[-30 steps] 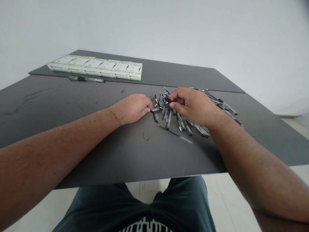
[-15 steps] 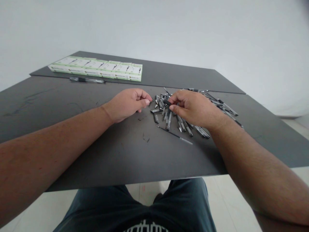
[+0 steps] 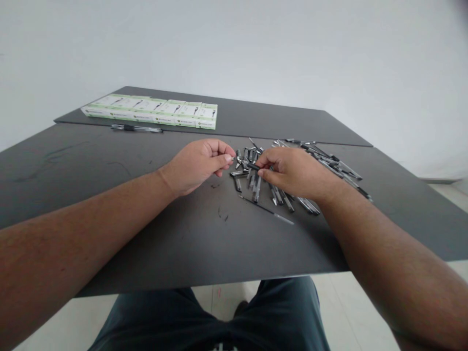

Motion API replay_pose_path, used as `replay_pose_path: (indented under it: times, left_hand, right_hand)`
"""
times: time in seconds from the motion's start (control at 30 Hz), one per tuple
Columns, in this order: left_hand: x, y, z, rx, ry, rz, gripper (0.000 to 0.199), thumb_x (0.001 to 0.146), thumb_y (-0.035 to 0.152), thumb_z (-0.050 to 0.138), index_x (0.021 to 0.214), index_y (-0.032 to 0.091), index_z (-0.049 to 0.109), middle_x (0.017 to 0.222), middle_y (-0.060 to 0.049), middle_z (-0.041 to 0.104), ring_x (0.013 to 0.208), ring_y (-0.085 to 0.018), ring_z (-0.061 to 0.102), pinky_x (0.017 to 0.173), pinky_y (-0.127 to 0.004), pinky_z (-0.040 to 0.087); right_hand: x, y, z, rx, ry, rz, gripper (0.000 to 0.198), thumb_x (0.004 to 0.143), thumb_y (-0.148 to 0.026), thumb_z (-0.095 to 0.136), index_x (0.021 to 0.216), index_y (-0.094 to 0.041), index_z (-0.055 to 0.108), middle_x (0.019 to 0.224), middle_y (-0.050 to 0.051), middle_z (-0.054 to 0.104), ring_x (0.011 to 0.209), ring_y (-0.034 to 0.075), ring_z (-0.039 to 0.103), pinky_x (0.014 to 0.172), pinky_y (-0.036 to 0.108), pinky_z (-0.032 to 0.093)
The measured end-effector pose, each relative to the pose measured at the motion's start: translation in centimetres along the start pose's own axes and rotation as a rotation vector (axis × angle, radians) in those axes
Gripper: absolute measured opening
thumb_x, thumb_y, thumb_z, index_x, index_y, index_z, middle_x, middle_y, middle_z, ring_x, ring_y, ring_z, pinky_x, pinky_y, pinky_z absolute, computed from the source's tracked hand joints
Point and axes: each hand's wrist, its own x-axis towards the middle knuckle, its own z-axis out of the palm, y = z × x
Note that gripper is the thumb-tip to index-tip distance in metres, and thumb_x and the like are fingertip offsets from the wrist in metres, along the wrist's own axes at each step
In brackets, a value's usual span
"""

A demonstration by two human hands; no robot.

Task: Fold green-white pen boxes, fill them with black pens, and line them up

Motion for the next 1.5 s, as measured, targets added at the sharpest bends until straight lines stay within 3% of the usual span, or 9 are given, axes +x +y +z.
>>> replay_pose_path:
  times: [0.33,0.5,0.7,0.87,1.1,1.33,1.5]
  left_hand:
    - [-0.4,0.5,-0.1,0.378,-0.042,0.034,0.017,0.094,0.031,0.078,0.106,0.020,0.079,0.076,0.000,0.072,0.065,-0.016,0.065,0.062,-0.028,0.048]
    - [-0.8,1.0,0.1,0.527,-0.007,0.142,0.014,0.094,0.031,0.078,0.103,0.020,0.079,0.083,-0.003,0.079,0.074,-0.018,0.070,0.075,-0.031,0.057]
    - [-1.1,1.1,0.6,0.575,-0.029,0.208,0.014,0.096,0.031,0.076,0.102,0.020,0.080,0.096,-0.006,0.086,0.087,-0.021,0.077,0.087,-0.034,0.060]
    - [-1.3,1.4,0.5,0.602,-0.011,0.253,0.013,0.096,0.031,0.076,0.100,0.020,0.081,0.095,-0.005,0.086,0.084,-0.020,0.076,0.086,-0.032,0.060]
    - [-1.5,1.5,0.7,0.611,0.025,0.300,0.011,0.097,0.030,0.076,0.099,0.021,0.082,0.093,-0.004,0.085,0.083,-0.019,0.076,0.084,-0.031,0.060]
    - [-1.6,1.5,0.8,0.620,0.031,0.289,0.011,0.096,0.029,0.076,0.099,0.021,0.082,0.091,-0.004,0.085,0.081,-0.019,0.075,0.083,-0.031,0.061]
    - [-1.5,1.6,0.8,0.613,0.011,0.296,0.011,0.096,0.028,0.076,0.098,0.020,0.082,0.091,-0.004,0.084,0.080,-0.018,0.074,0.082,-0.030,0.060]
  right_hand:
    - [0.0,-0.2,0.1,-0.011,-0.033,-0.026,0.013,0.100,-0.025,0.074,0.107,-0.023,0.085,0.097,0.004,0.085,0.085,0.022,0.073,0.079,0.033,0.046]
    - [0.1,-0.4,0.2,-0.016,-0.027,-0.038,0.012,0.099,-0.025,0.075,0.107,-0.024,0.085,0.097,0.004,0.085,0.084,0.022,0.072,0.079,0.033,0.046]
    - [0.0,-0.7,0.3,-0.013,-0.026,-0.030,0.014,0.099,-0.025,0.075,0.107,-0.022,0.085,0.096,0.005,0.084,0.085,0.023,0.071,0.078,0.033,0.044]
    - [-0.1,-0.9,0.3,0.035,-0.045,-0.048,0.016,0.101,-0.024,0.071,0.110,-0.021,0.084,0.094,0.004,0.082,0.081,0.021,0.069,0.078,0.033,0.044]
    - [0.1,-0.8,0.6,0.068,-0.041,-0.095,0.023,0.108,-0.023,0.061,0.113,-0.021,0.083,0.106,0.009,0.084,0.092,0.024,0.071,0.083,0.034,0.047]
    - [0.0,-1.1,0.7,0.191,-0.002,0.095,0.012,0.096,-0.027,0.080,0.107,-0.023,0.077,0.084,0.000,0.079,0.074,0.019,0.068,0.072,0.031,0.045]
    - [0.0,-1.1,0.4,0.072,-0.016,0.014,0.016,0.105,-0.030,0.069,0.105,-0.021,0.082,0.085,0.004,0.079,0.076,0.021,0.066,0.073,0.033,0.041]
